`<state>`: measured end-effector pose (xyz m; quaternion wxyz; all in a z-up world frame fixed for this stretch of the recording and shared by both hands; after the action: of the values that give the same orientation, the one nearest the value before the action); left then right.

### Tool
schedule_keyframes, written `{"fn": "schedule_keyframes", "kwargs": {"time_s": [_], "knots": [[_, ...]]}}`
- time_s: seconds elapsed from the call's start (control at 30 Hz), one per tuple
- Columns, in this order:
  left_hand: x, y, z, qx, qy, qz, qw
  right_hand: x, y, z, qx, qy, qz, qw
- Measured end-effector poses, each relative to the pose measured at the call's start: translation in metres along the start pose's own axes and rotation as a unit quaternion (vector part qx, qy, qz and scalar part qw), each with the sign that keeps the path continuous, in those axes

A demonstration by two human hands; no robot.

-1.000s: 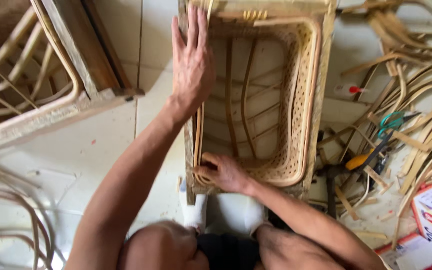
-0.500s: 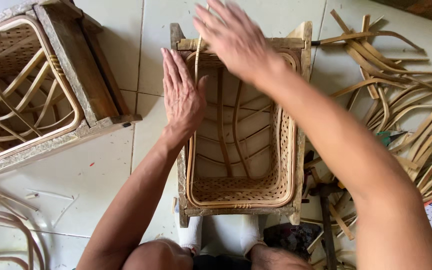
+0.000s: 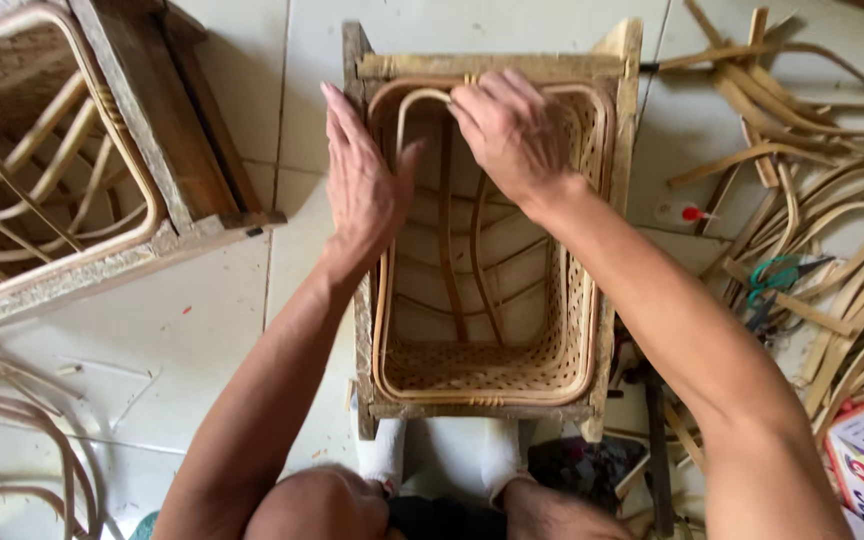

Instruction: The person weaves a rectangular basket using thin wooden strips. They insert strips into a wooden frame, secure them with a hammer, and trim excess with pliers and a knife.

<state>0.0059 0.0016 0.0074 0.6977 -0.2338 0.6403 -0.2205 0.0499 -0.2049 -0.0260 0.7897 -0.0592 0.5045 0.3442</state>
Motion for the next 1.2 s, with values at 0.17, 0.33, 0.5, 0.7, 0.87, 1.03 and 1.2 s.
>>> {"fn": "schedule_keyframes", "kwargs": {"time_s": [0.17,0.33,0.5,0.7,0.87,1.03,1.2], "knots": [[-0.01,0.016,0.009,-0.095,0.053,0.002,0.994,0.018,0.006,0.017,-0.023,-0.004,-0.003,1.0],[-0.012,0.018,0.016,-0.059,0.029,0.009,0.998,0.01,0.015,0.03,-0.052,-0.037,-0.059,0.996],[-0.014,0.025,0.012,-0.073,0.076,0.031,0.994,0.028,0.008,0.046,-0.157,-0.068,-0.079,0.982],[-0.012,0.026,0.011,-0.019,0.031,-0.017,0.999,0.04,-0.01,0.051,-0.211,-0.062,-0.008,0.976],[-0.009,0.029,0.008,-0.018,0.013,-0.035,0.999,0.043,-0.014,0.039,-0.23,-0.066,-0.035,0.97],[-0.005,0.036,0.007,-0.05,0.039,0.0,0.998,0.013,0.014,0.053,-0.183,-0.072,-0.032,0.98],[0.009,0.048,0.009,0.041,-0.049,0.003,0.998,-0.079,0.125,-0.016,-0.071,-0.01,0.098,0.993]]}}
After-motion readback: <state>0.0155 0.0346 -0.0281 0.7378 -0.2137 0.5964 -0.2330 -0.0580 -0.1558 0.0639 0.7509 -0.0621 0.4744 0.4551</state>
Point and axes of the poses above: each hand's wrist, its own z-axis towards the middle knuckle, its own x-axis out of the palm, y = z × x, the point moved 1 cm from there along z, towards the middle knuckle, and after that the axes turned 4 degrees about -x, right-handed, at the moved point
